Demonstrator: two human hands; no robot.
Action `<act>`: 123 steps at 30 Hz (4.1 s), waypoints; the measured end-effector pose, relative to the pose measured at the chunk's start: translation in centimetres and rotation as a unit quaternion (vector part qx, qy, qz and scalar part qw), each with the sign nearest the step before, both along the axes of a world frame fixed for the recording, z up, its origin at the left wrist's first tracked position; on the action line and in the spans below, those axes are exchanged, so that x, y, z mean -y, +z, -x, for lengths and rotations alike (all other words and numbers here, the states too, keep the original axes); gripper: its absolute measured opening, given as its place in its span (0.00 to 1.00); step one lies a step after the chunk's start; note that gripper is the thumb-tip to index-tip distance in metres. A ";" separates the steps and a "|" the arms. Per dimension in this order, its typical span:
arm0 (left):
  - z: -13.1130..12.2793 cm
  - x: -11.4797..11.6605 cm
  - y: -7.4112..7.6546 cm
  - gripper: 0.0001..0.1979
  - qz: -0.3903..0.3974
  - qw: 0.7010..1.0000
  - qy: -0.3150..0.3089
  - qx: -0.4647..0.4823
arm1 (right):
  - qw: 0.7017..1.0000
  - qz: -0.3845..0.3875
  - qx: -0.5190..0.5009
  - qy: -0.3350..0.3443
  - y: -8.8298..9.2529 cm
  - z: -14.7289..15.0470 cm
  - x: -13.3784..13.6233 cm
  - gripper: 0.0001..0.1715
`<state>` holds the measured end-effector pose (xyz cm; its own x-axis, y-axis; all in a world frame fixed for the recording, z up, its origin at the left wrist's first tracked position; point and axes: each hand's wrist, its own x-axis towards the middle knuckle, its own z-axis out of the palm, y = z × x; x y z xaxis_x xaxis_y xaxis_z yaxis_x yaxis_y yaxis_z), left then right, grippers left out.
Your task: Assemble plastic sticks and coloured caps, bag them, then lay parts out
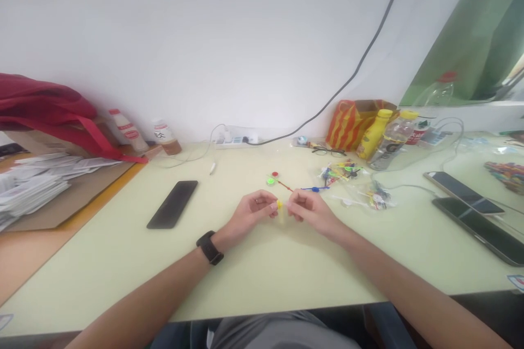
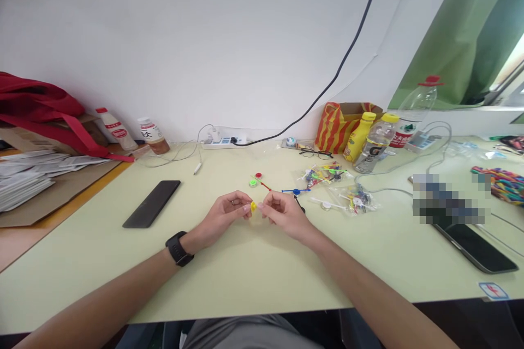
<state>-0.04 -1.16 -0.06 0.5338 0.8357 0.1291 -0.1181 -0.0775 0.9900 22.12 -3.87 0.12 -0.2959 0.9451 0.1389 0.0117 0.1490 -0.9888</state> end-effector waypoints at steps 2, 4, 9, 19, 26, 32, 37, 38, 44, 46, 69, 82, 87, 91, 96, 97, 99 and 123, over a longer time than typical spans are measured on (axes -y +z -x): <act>0.0 0.1 0.0 0.14 0.000 1.000 -0.008 0.001 | 1.000 0.002 -0.015 0.005 -0.1 0.2 0.1 0.23; -0.1 0.1 0.0 0.14 0.000 1.000 -0.010 0.003 | 1.000 0.000 -0.014 0.008 -0.3 0.4 0.1 0.23; -0.1 0.2 0.0 0.14 -0.003 1.000 0.002 0.002 | 1.000 -0.011 -0.009 -0.004 -0.5 0.3 0.0 0.22; 0.1 0.0 -0.3 0.14 -0.004 1.000 0.002 -0.003 | 0.997 -0.014 0.071 -0.004 -0.5 -0.4 -0.1 0.41; 0.0 0.0 0.0 0.13 -0.004 1.000 -0.012 -0.006 | 1.000 -0.005 -0.005 -0.011 0.0 0.1 -0.1 0.25; 0.0 0.1 -0.2 0.12 -0.006 1.000 -0.020 -0.005 | 1.000 -0.005 -0.014 0.015 -0.6 0.5 0.0 0.21; 0.0 -0.2 -0.7 0.14 -0.002 1.000 -0.010 -0.023 | 0.998 -0.042 0.051 -0.004 -0.5 0.3 0.0 0.17; 0.0 -0.2 -0.8 0.14 0.000 1.000 -0.006 -0.028 | 0.998 -0.045 0.053 -0.001 -0.6 0.3 0.0 0.16; -0.2 0.1 -1.1 0.16 0.000 0.998 -0.020 -0.068 | 0.993 -0.068 0.101 0.000 -1.2 0.5 0.0 0.07; -0.2 0.3 -1.0 0.14 -0.037 0.994 -0.026 -0.100 | 0.988 -0.091 0.127 0.004 -1.6 0.6 0.0 0.03; 1.5 -1.9 -2.6 0.26 -0.347 0.844 0.144 -0.383 | 0.905 -0.168 0.385 -0.063 -2.6 -3.2 2.2 0.08; 1.2 -2.3 -2.4 0.31 -0.383 0.821 0.054 -0.420 | 0.826 -0.209 0.494 -0.174 -3.2 -8.7 2.7 0.12; 1.2 -2.1 -2.1 0.29 -0.398 0.823 0.056 -0.402 | 0.804 -0.292 0.493 -0.159 -2.4 -6.9 2.3 0.14; 1.1 -2.0 -2.0 0.27 -0.399 0.829 0.077 -0.384 | 0.805 -0.332 0.486 -0.079 -1.9 -3.1 1.2 0.12; 1.2 -2.1 -2.2 0.24 -0.403 0.830 0.117 -0.368 | 0.784 -0.335 0.516 -0.082 -1.5 -0.2 -1.9 0.12; 1.2 -2.1 -2.2 0.22 -0.403 0.832 0.114 -0.365 | 0.779 -0.335 0.524 -0.082 -1.5 0.1 -2.6 0.11; 1.2 -2.0 -2.0 0.17 -0.396 0.839 0.104 -0.360 | 0.772 -0.332 0.537 -0.074 -1.4 0.4 -3.6 0.09; 0.3 -1.0 -1.0 0.19 -0.042 0.990 0.078 -0.109 | 0.974 -0.147 0.079 -0.150 0.8 -2.3 -1.5 0.18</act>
